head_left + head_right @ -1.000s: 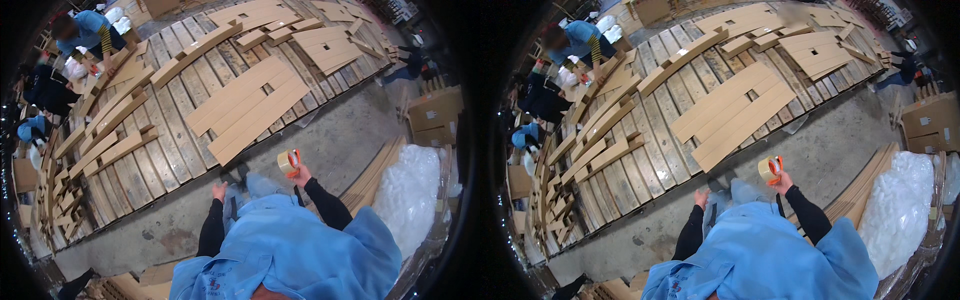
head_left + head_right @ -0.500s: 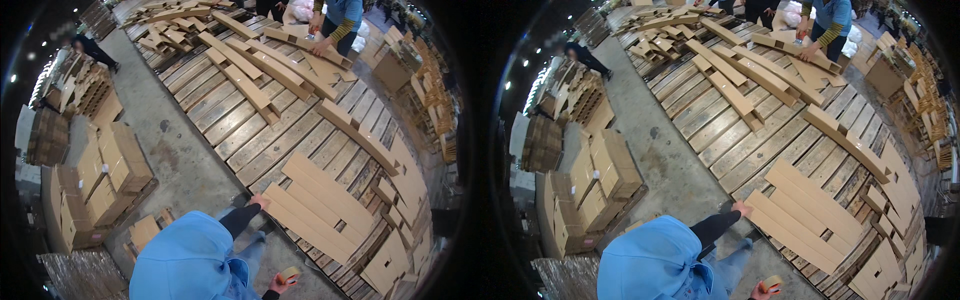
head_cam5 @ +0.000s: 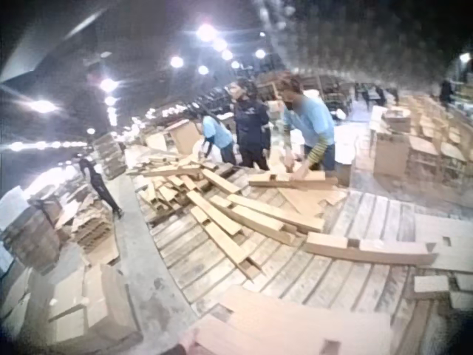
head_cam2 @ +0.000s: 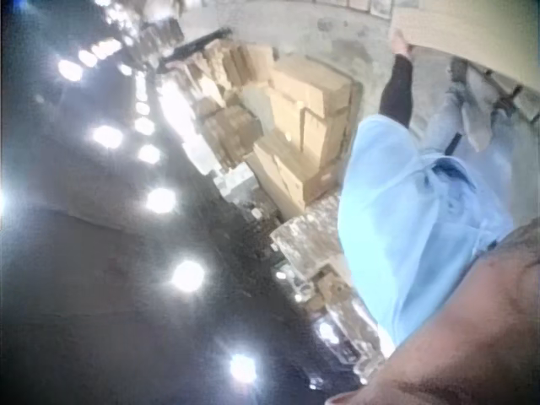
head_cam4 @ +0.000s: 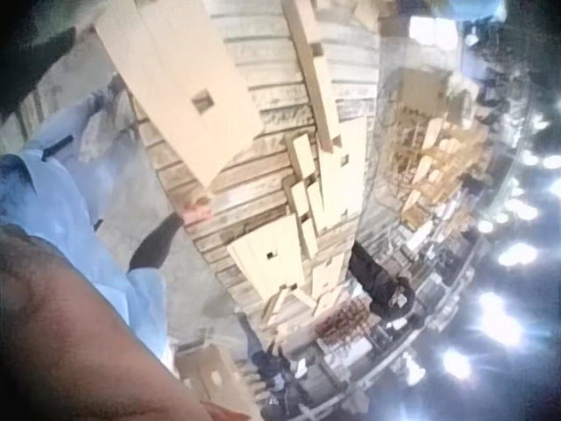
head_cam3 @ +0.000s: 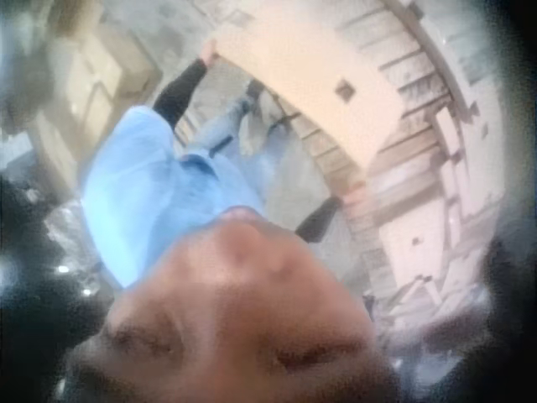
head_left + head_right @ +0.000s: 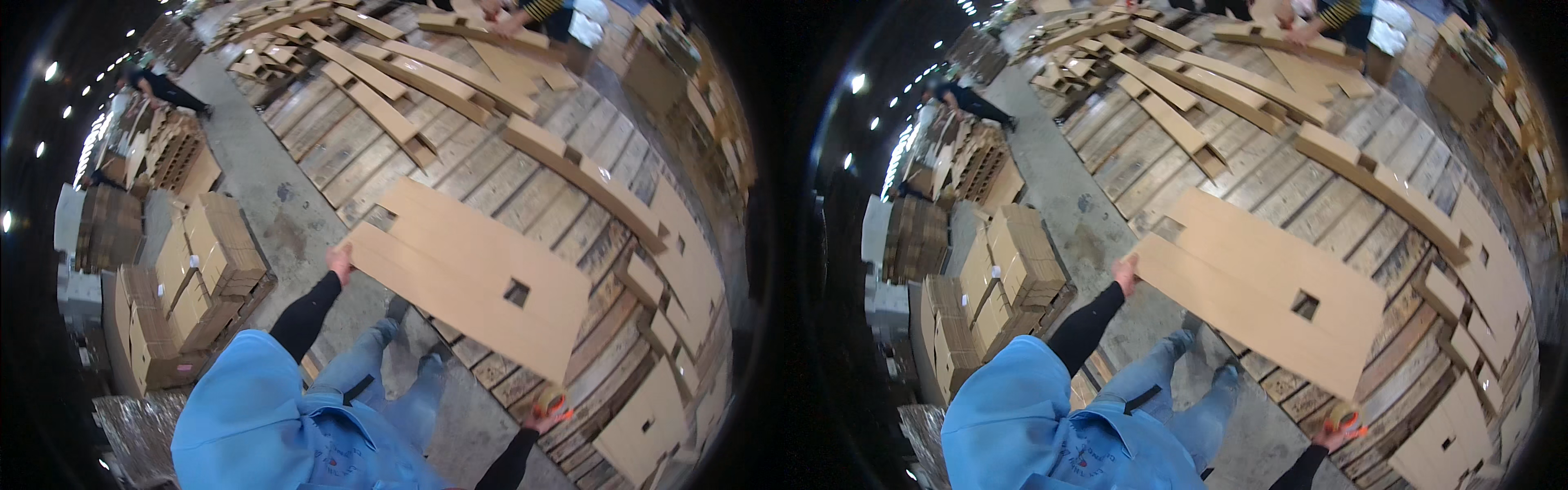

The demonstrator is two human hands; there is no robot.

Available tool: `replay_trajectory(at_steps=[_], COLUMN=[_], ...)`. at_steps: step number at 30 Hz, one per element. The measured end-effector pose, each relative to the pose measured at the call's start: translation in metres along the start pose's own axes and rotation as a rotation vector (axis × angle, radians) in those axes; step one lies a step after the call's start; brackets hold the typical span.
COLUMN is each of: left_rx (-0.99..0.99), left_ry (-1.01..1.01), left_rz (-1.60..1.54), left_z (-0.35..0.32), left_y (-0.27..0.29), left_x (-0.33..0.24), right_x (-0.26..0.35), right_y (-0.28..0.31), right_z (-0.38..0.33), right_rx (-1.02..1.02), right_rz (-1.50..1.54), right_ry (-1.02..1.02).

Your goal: The person repeatedly picks up flat cardboard pieces, folds them, and secures them with a handheld tape dispenser. The person places each taped piece onto a wooden pallet. Other workers are visible in the background.

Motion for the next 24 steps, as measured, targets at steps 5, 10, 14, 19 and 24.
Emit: replay_trajectory(at_steps=[5, 10, 14, 19, 24], left_rx=[0.084, 0.1, -0.022, 0.161, 0.143], left_ry=[0.028, 0.078, -0.057, -0.449, -0.433], left_rz=[0.039, 0.105, 0.344, 1.075, 1.0], left_z=[0.001, -0.015, -0.012, -0.007, -0.011], left_y=[0.005, 0.004, 0.028, -0.028, -0.036], left_x=[0.023, 0.044, 0.066, 0.079, 0.068], right_x=[0.043, 0.142, 0.144, 0.073, 0.032], right_y=[0.004, -0.131, -0.218, -0.208, -0.204], right_z=[0.035, -0.099, -0.088, 0.049, 0.045], right_rx=[-0.19, 0.079, 0.208, 0.271, 0.437], right_rz=[-0.594, -0.944, -1.063, -1.216, -1.231], right_ry=[0.484, 1.017, 1.063, 0.605, 0.532])
Point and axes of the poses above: each hand's wrist, its own z-axis towards the middle knuckle, its own y-axis out of the back of the hand, x = y × z, the point moved 10 cm from there along z, towards the middle knuckle, and after that the axes turned 2 degrees about -x, right-handed, at the moved point
